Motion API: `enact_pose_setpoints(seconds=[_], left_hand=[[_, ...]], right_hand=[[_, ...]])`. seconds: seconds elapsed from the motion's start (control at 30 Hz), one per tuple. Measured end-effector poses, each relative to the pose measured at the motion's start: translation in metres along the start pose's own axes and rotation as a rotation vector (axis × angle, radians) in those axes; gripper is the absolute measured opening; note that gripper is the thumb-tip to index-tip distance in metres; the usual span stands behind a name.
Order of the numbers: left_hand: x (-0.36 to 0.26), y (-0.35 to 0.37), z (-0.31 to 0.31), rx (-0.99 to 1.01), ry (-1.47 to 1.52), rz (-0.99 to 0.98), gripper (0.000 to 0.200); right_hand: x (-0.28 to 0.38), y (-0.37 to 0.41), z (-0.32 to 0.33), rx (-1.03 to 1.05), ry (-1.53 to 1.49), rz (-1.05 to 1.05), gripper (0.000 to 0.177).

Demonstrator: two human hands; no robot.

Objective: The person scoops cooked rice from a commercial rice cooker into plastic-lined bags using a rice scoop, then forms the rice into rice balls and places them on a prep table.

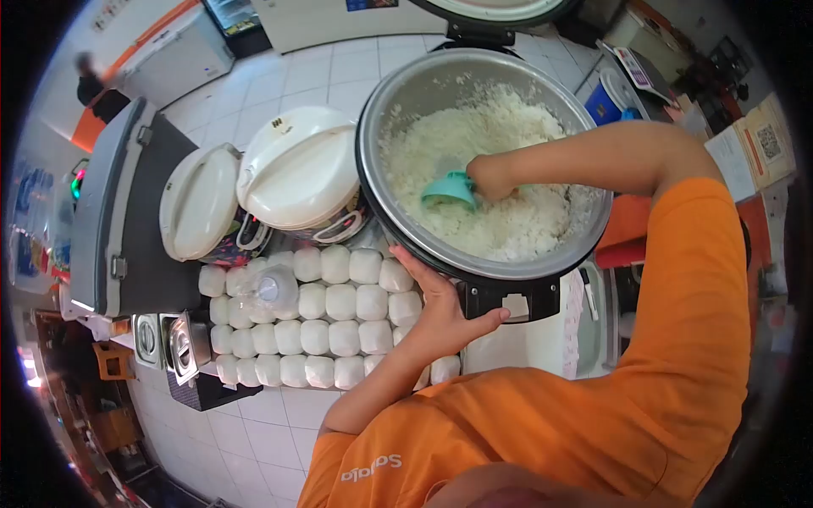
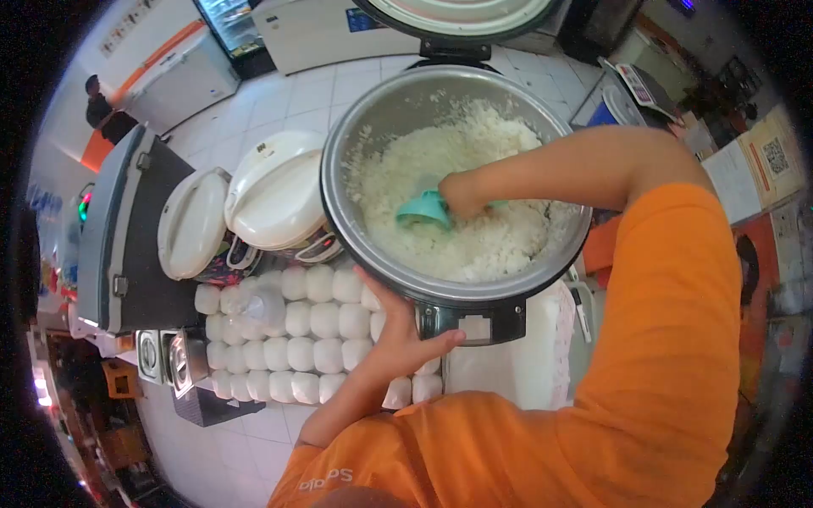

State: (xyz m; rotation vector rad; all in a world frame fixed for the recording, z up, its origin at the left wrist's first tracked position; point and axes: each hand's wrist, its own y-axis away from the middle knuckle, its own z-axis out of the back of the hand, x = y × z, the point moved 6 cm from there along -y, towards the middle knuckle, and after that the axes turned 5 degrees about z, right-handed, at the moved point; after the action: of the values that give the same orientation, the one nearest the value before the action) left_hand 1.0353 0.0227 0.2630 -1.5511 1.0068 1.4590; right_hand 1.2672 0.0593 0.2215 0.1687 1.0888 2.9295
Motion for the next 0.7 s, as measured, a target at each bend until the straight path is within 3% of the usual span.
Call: enact_pose_setpoints(seconds=[0.07, 0.1, 0.17, 0.23, 0.37, 0.6, 0.67, 0.7], left_hand=[[0.003, -0.002, 0.001, 0.031, -0.103, -0.021, 0.143], [0.001, -0.001, 0.000, 0.055, -0.089, -0.014, 0.143], [0.001, -0.002, -0.003, 0.071, -0.066, -0.006, 0.143], [0.004, -0.001, -0.004, 0.066, 0.032, 0.007, 0.143], [0.006, 0.001, -0.002, 0.051, -0.053, -0.002, 0.142], [-0.003, 0.002, -0.002, 0.044, 0.001, -0.018, 0.141], [-0.004, 0.002, -0.003, 0.048, -0.006, -0.002, 0.141], [-0.005, 0.002, -0.003, 0.049, 0.050, 0.009, 0.141]], right_hand=[[0.023, 0.017, 0.003, 0.149, -0.408, -0.145, 0.023], [0.030, 0.021, 0.007, 0.155, -0.410, -0.149, 0.023], [0.045, 0.028, 0.012, 0.177, -0.686, -0.078, 0.029], [0.055, 0.045, 0.012, 0.175, -0.702, -0.059, 0.028], [0.062, 0.082, 0.029, 0.171, -0.702, 0.035, 0.028], [0.009, 0.083, 0.053, 0.325, -0.827, 0.082, 0.026], [-0.015, 0.052, 0.076, -0.041, -0.366, -0.152, 0.015], [-0.014, 0.038, 0.061, -0.044, -0.370, -0.152, 0.015]])
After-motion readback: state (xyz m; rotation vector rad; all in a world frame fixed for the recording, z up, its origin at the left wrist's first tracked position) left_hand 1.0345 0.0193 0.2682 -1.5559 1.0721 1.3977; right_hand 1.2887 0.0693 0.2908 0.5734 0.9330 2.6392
